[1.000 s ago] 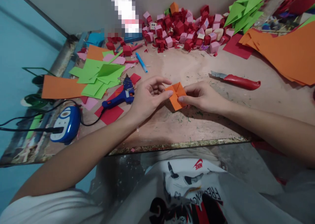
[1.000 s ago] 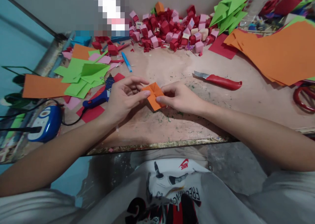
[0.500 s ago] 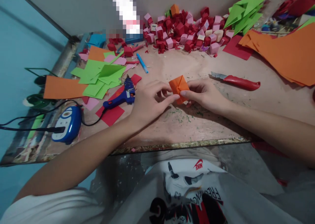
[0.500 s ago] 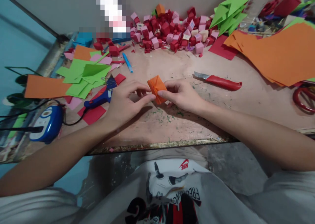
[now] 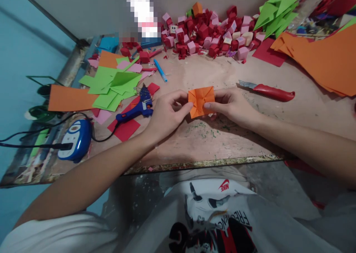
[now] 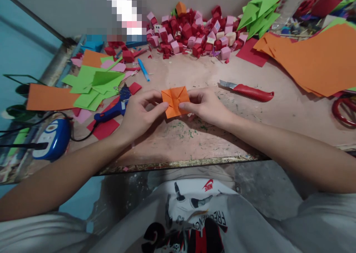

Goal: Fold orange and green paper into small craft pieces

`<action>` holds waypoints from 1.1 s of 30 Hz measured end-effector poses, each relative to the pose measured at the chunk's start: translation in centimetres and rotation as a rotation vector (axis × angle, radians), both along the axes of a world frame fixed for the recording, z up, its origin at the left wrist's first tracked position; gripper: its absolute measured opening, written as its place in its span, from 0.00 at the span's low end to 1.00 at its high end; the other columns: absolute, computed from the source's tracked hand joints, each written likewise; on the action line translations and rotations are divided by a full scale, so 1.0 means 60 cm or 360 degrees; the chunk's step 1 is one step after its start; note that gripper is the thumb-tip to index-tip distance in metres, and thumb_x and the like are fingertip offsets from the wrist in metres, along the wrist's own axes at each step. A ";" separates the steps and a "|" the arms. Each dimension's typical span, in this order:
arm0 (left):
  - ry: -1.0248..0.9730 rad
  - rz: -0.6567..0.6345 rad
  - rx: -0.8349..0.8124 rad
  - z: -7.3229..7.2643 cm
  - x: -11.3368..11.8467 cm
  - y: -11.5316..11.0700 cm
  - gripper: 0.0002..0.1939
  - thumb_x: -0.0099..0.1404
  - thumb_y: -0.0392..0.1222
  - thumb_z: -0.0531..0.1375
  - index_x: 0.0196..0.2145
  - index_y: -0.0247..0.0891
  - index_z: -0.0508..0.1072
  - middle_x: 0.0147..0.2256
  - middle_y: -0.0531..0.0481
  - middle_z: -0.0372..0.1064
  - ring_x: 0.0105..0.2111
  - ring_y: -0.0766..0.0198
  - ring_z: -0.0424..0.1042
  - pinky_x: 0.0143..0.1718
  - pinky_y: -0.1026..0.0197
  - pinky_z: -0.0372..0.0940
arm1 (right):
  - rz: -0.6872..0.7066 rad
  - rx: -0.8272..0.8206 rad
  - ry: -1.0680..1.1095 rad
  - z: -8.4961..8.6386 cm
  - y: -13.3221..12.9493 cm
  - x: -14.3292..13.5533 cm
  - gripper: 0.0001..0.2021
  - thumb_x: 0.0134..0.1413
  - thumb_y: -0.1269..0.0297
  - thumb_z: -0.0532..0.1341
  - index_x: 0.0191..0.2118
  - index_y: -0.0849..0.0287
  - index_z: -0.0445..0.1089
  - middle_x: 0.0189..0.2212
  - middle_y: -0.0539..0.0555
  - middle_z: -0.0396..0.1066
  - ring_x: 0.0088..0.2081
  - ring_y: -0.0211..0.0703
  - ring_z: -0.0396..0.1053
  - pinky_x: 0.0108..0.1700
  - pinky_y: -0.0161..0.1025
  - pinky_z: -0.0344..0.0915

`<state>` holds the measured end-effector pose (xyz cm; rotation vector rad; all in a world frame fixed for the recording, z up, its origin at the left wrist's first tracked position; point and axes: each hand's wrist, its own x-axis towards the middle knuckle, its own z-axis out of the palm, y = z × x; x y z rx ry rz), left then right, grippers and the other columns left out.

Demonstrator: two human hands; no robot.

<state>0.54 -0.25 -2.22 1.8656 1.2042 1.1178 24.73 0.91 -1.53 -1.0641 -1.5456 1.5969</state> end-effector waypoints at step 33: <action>-0.0354 -0.0202 -0.0432 0.000 0.002 0.001 0.17 0.69 0.58 0.77 0.39 0.40 0.89 0.39 0.45 0.88 0.42 0.53 0.85 0.47 0.53 0.82 | -0.0001 0.0034 -0.0059 0.000 0.002 0.003 0.10 0.64 0.53 0.78 0.37 0.53 0.88 0.35 0.54 0.85 0.35 0.47 0.77 0.38 0.43 0.76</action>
